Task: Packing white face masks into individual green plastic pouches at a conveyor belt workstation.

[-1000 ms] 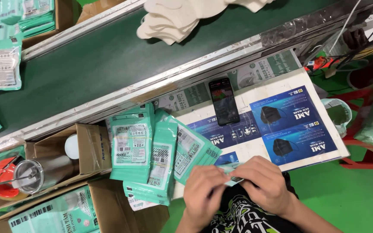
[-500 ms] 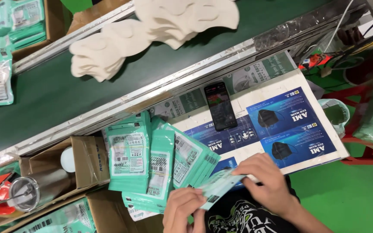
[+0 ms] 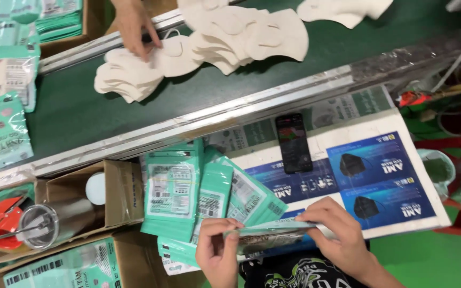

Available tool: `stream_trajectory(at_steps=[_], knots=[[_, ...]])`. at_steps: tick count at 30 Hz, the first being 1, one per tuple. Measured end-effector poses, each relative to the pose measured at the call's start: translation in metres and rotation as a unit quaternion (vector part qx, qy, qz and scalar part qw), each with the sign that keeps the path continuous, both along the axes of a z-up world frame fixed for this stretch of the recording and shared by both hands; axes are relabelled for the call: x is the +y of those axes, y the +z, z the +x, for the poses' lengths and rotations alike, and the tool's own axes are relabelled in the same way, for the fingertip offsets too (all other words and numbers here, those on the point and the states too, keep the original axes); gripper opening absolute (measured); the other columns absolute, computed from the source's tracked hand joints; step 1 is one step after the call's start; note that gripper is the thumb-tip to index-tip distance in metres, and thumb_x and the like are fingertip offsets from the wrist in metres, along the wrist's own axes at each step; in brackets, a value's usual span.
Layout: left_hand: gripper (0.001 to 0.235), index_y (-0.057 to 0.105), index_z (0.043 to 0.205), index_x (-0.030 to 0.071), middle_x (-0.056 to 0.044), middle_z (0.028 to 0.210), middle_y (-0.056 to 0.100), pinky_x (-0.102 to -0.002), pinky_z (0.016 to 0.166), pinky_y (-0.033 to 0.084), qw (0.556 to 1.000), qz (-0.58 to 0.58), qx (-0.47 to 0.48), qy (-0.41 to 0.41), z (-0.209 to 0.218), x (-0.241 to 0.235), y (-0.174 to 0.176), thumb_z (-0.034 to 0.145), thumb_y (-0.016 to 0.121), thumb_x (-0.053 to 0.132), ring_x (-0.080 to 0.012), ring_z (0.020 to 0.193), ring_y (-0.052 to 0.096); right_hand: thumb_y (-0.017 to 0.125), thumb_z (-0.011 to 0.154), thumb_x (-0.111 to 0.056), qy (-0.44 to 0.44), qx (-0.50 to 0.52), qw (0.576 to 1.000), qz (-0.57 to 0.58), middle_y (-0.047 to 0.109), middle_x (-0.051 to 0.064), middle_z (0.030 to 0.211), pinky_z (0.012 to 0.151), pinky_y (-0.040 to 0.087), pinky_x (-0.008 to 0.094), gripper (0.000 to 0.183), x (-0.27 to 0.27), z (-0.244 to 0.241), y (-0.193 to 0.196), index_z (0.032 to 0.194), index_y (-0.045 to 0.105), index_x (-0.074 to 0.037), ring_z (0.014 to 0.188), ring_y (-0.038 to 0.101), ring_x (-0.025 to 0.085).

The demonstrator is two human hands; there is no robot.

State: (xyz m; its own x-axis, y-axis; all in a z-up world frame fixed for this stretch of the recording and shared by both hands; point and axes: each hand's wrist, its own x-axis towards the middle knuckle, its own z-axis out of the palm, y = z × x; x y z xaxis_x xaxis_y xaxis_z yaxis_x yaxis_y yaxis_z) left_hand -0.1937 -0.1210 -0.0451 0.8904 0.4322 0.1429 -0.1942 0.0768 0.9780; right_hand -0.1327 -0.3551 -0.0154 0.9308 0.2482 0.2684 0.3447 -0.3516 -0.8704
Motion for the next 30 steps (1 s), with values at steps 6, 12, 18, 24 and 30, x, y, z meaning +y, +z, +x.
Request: stream_trajectory(at_steps=[6, 12, 18, 24, 30], knots=[[0.02, 0.055, 0.116, -0.003, -0.018, 0.113, 0.057, -0.039, 0.096, 0.052, 0.967, -0.253, -0.03, 0.015, 0.01, 0.004, -0.035, 0.1, 0.066, 0.004, -0.0277, 0.107, 0.061, 0.07, 0.084, 0.011, 0.024, 0.022, 0.982, 0.188, 0.07, 0.011, 0.103, 0.087, 0.055, 0.033, 0.029, 0.015, 0.016, -0.014, 0.11, 0.067, -0.002, 0.095, 0.069, 0.022], [0.057, 0.055, 0.128, -0.002, -0.014, 0.121, 0.065, -0.04, 0.095, 0.056, 0.971, -0.09, 0.178, -0.133, -0.013, 0.013, -0.093, 0.077, 0.08, 0.008, -0.0254, 0.112, 0.067, 0.066, 0.101, 0.01, 0.038, 0.12, 0.917, 0.379, 0.067, 0.014, 0.116, 0.097, 0.056, 0.037, 0.039, 0.027, 0.059, -0.012, 0.132, 0.049, -0.005, 0.108, 0.066, 0.021], [0.045, 0.06, 0.128, -0.004, -0.018, 0.119, 0.071, -0.037, 0.093, 0.055, 0.963, -0.014, 0.229, 0.14, 0.053, 0.087, -0.089, 0.09, 0.074, 0.015, -0.0236, 0.105, 0.069, 0.067, 0.09, -0.003, 0.106, 0.152, 0.97, 0.158, 0.063, 0.014, 0.132, 0.108, 0.046, 0.037, 0.05, 0.044, 0.108, 0.028, 0.138, 0.051, -0.001, 0.126, 0.061, 0.024], [0.041, 0.047, 0.134, 0.0, -0.013, 0.136, 0.063, -0.034, 0.102, 0.056, 0.946, -0.187, -0.093, 0.246, 0.165, 0.122, 0.027, 0.102, 0.067, 0.018, -0.018, 0.118, 0.066, 0.07, 0.089, -0.012, 0.039, 0.111, 0.993, -0.004, 0.064, 0.009, 0.131, 0.103, 0.049, 0.035, 0.046, 0.024, 0.132, 0.037, 0.133, 0.059, -0.007, 0.12, 0.065, 0.022], [0.036, 0.056, 0.131, -0.004, -0.013, 0.124, 0.066, -0.03, 0.095, 0.053, 0.988, -0.034, 0.005, 0.15, 0.167, 0.14, 0.017, 0.103, 0.068, 0.016, -0.0162, 0.109, 0.063, 0.068, 0.091, -0.015, -0.009, 0.029, 0.999, -0.029, 0.061, 0.011, 0.131, 0.101, 0.048, 0.036, 0.045, 0.003, 0.155, 0.041, 0.134, 0.058, -0.006, 0.117, 0.061, 0.024]])
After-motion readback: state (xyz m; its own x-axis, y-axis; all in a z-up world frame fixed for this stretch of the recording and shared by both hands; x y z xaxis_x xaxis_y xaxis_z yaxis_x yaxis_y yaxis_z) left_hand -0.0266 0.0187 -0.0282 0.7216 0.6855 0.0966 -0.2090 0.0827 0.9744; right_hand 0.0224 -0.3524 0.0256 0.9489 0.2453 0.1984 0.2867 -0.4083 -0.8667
